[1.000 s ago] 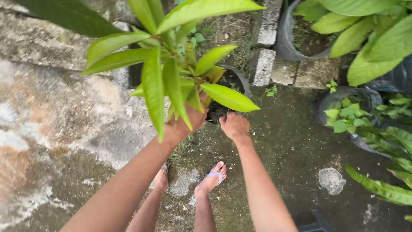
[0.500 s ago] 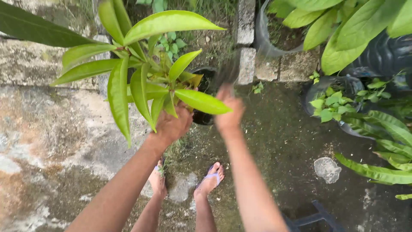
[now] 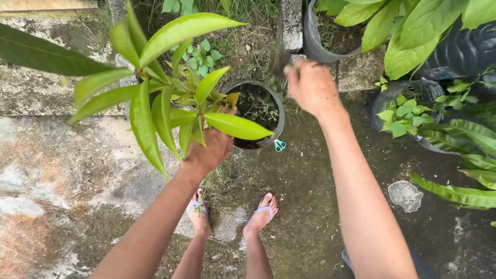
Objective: Pruning a plant and cleaning weeds from potted plant soil.
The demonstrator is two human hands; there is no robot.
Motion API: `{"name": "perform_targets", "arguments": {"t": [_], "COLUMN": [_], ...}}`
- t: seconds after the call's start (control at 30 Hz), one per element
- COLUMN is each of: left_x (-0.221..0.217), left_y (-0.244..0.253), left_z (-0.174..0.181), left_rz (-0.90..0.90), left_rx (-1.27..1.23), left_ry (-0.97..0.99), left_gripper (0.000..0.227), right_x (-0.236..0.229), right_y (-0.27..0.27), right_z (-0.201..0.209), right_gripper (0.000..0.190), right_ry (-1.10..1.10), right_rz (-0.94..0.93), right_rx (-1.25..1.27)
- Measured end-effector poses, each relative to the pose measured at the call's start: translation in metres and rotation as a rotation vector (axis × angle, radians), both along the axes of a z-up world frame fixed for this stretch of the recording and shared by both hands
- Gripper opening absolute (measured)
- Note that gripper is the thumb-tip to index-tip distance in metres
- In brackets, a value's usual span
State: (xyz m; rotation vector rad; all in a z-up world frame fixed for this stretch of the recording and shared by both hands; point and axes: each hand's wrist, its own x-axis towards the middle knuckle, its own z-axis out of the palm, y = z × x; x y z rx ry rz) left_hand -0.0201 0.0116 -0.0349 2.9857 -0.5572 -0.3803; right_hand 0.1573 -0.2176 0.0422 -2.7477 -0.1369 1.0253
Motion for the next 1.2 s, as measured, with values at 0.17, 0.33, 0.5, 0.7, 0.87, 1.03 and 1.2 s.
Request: {"name": "perform_targets", "arguments": {"t": [0.17, 0.33, 0.5, 0.7, 0.87, 1.03, 1.2], "left_x": [-0.003, 0.001, -0.001, -0.007, -0.006, -0.004, -0.002], "left_y": [-0.001, -0.002, -0.003, -0.001, 0.000, 0.002, 0.003], "left_z": [-0.009, -0.017, -0.007, -0.004, -0.010, -0.026, -0.008], "left_rz": [0.032, 0.049, 0.158, 0.076, 0.027, -0.157, 0.044], "left_rx": [-0.058, -0.108, -0.341, -0.276, -0.084, 0.228, -0.191], "left_ry": [-0.036, -0.042, -0.020, -0.131, -0.058, -0.080, -0.039], "left_gripper": [0.067, 0.067, 0.071, 0.064, 0.061, 0.060, 0.065], "right_x": [-0.054, -0.172, -0.168, -0.146, -0.141, -0.081, -0.037], "right_y": [0.034, 0.002, -0.022, -0.026, -0.077, -0.034, -0.007], "right_z": [-0.024, -0.210, -0.175, -0.137, -0.225, -0.091, 0.021], "right_gripper": [0.045, 0.052, 0.031, 0.046, 0.046, 0.046, 0.041], "right_ry": [-0.562, 0.006, 0.080, 0.223, 0.062, 0.289, 0.148], "right_rz": [-0.209, 0.137, 0.084, 0.122, -0.110, -0.410, -0.612], "right_rx": [0.034, -0.097, -0.062, -0.102, 0.225, 0.255, 0.440]}}
